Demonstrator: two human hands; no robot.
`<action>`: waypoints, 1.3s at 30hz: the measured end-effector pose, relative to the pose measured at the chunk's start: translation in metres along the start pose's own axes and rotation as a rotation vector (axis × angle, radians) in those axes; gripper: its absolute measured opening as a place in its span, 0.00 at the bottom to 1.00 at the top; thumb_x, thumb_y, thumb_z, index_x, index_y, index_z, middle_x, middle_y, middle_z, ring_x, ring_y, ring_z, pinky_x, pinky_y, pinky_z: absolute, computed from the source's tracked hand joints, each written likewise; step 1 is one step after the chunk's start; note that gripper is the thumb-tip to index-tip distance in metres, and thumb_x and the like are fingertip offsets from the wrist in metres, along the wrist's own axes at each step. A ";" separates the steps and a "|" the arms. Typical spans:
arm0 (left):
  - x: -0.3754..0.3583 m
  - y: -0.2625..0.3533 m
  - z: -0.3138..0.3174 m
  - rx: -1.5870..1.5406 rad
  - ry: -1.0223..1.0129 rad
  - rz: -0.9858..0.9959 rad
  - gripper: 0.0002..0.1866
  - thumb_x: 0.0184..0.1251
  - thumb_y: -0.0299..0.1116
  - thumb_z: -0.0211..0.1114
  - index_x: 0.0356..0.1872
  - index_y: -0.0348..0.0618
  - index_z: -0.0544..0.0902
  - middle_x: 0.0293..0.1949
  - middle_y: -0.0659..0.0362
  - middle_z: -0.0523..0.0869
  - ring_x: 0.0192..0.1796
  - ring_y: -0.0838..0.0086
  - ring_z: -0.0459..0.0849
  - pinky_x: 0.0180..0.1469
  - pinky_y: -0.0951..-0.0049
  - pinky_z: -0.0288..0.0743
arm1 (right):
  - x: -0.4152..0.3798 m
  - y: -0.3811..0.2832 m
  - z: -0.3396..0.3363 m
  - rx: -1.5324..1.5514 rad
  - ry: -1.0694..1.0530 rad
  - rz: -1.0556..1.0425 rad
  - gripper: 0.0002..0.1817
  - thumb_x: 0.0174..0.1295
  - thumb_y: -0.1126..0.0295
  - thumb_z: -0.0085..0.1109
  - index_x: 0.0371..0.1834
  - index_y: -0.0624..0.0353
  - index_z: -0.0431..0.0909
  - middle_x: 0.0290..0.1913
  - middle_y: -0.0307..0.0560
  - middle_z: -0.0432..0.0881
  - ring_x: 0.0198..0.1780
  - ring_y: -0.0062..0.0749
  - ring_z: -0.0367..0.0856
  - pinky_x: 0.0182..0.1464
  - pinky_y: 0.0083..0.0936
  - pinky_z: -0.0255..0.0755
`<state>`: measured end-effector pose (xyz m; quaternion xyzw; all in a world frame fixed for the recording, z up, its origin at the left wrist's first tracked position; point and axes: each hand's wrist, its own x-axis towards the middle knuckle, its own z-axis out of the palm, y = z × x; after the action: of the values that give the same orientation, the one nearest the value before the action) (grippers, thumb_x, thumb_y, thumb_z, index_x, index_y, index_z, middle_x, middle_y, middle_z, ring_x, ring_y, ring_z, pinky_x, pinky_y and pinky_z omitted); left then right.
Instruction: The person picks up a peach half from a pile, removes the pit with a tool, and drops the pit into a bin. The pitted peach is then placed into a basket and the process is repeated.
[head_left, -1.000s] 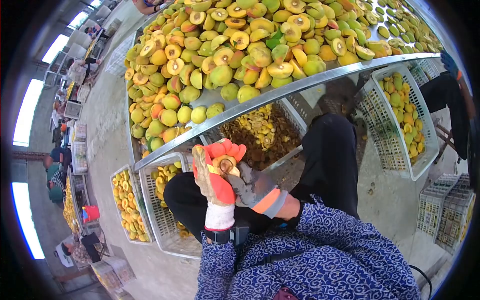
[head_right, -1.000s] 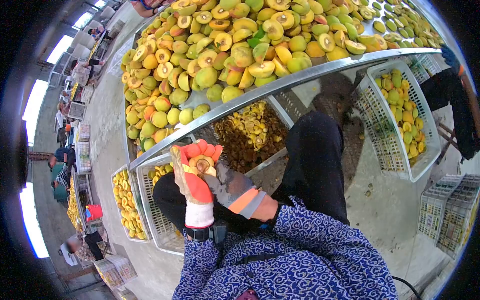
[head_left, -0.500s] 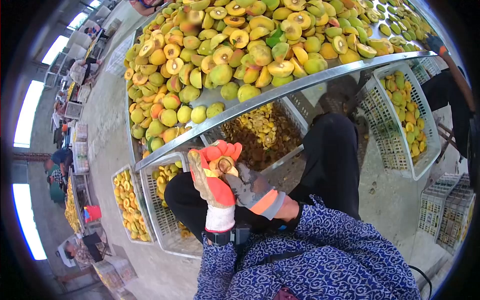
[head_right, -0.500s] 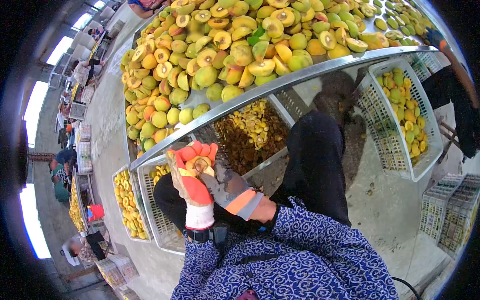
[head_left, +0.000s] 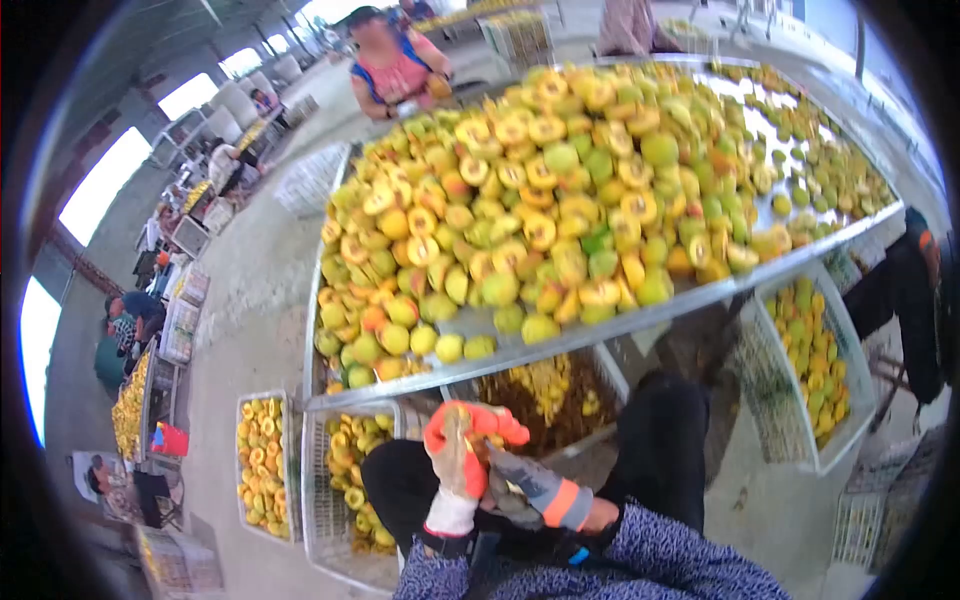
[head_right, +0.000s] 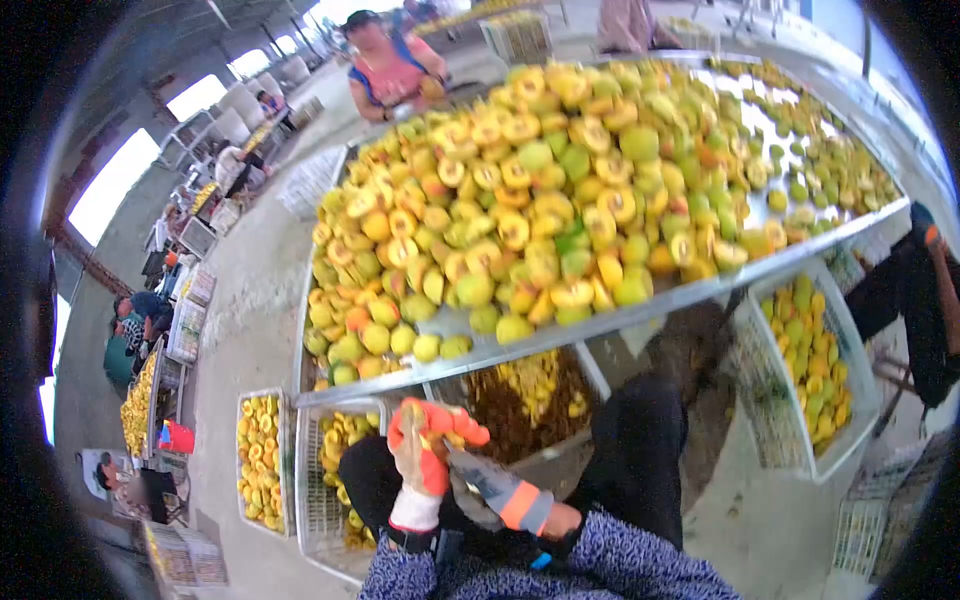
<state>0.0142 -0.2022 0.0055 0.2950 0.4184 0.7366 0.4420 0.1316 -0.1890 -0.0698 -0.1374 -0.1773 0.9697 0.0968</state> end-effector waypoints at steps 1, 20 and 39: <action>-0.001 0.001 0.004 -0.013 -0.006 0.042 0.22 0.75 0.48 0.62 0.34 0.35 0.78 0.34 0.47 0.85 0.34 0.53 0.89 0.41 0.50 0.86 | -0.015 -0.016 0.007 0.174 -0.214 0.142 0.22 0.72 0.42 0.54 0.32 0.48 0.74 0.21 0.34 0.74 0.17 0.21 0.70 0.19 0.18 0.61; -0.005 0.004 0.008 -0.015 -0.030 0.009 0.17 0.74 0.40 0.65 0.40 0.31 0.78 0.39 0.43 0.85 0.38 0.51 0.88 0.43 0.45 0.88 | -0.037 -0.031 0.053 0.130 -0.033 0.039 0.24 0.74 0.41 0.51 0.26 0.46 0.70 0.14 0.31 0.61 0.10 0.21 0.58 0.15 0.20 0.54; -0.001 0.015 0.013 0.201 -0.145 -0.049 0.17 0.71 0.38 0.68 0.38 0.29 0.82 0.38 0.42 0.88 0.35 0.55 0.90 0.39 0.56 0.88 | -0.023 -0.017 0.021 0.223 -0.182 -0.019 0.14 0.75 0.51 0.54 0.41 0.48 0.78 0.30 0.30 0.80 0.26 0.22 0.76 0.30 0.24 0.75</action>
<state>0.0187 -0.2028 0.0250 0.3801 0.4642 0.6567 0.4569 0.1498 -0.1853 -0.0392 -0.0358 -0.0776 0.9909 0.1041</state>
